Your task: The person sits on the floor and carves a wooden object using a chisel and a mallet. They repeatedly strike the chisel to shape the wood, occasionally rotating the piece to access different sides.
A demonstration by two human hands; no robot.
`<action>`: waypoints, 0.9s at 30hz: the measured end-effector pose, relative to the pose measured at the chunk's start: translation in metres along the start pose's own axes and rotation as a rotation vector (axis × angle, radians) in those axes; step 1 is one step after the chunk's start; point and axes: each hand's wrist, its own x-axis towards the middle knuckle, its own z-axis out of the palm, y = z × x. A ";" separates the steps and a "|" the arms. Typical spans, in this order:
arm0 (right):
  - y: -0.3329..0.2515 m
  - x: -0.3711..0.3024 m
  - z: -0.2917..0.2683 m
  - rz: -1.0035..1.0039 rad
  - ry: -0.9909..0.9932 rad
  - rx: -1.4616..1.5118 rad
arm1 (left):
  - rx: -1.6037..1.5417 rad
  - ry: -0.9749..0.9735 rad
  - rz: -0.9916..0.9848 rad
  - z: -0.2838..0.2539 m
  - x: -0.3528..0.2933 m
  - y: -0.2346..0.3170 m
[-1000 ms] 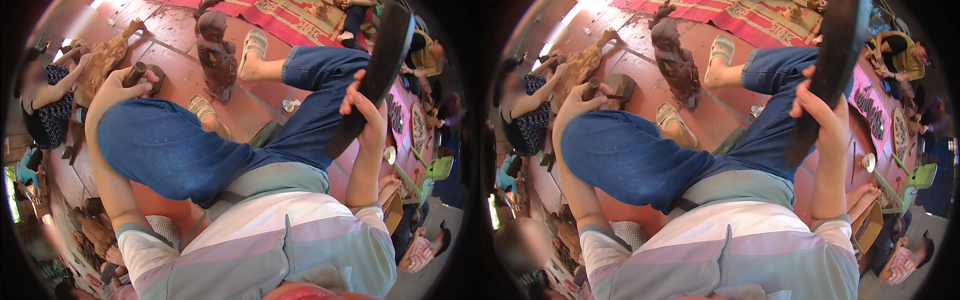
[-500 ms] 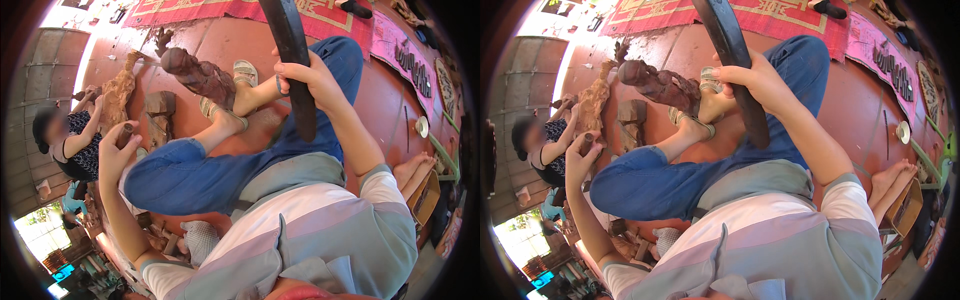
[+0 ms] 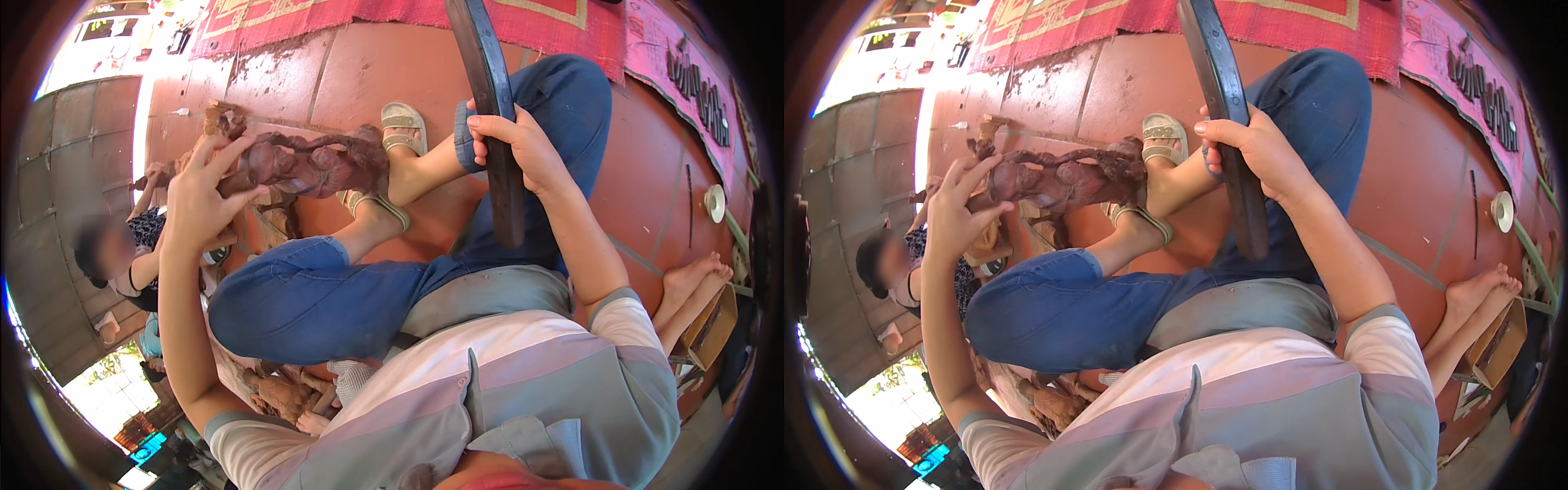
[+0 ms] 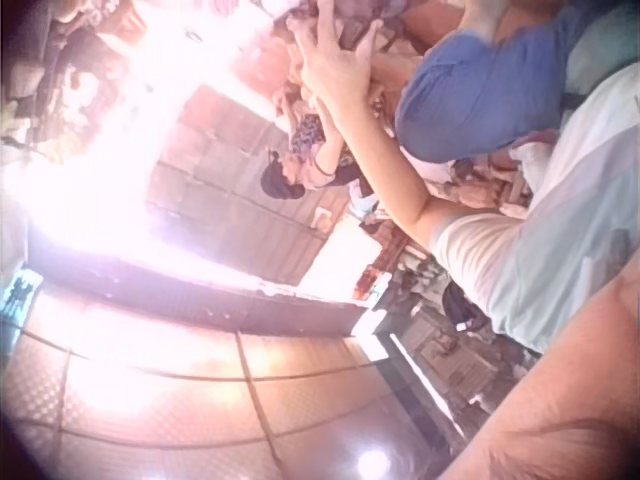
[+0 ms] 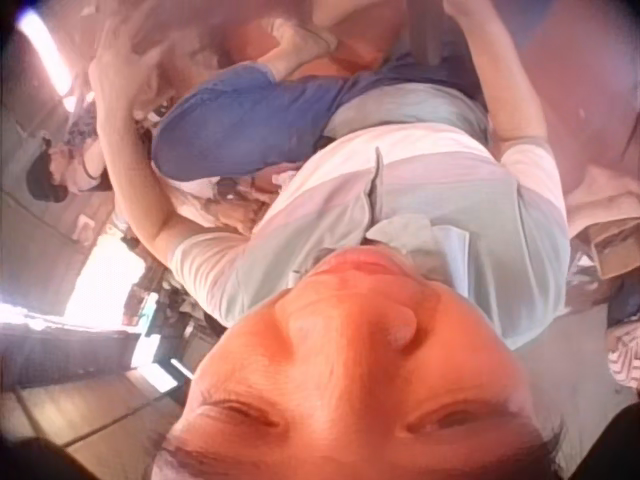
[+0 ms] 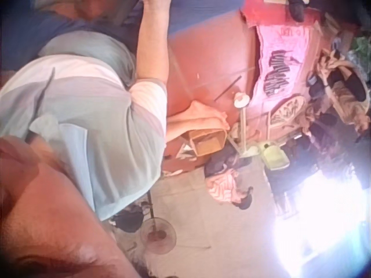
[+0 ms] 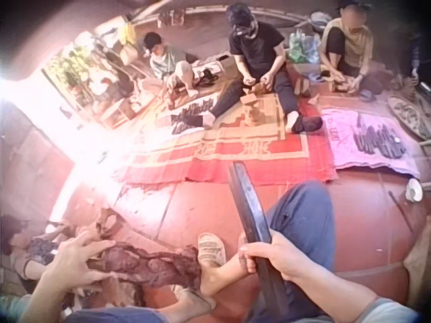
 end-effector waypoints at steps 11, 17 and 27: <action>-0.020 -0.025 0.014 -0.102 -0.129 -0.011 | -0.112 0.088 -0.043 0.025 -0.009 0.005; -0.020 -0.043 0.027 -0.096 -0.218 -0.025 | -0.130 0.147 -0.344 0.040 -0.009 -0.012; -0.026 -0.011 0.010 -0.151 -0.130 0.038 | -0.068 0.226 -0.565 0.041 0.011 0.000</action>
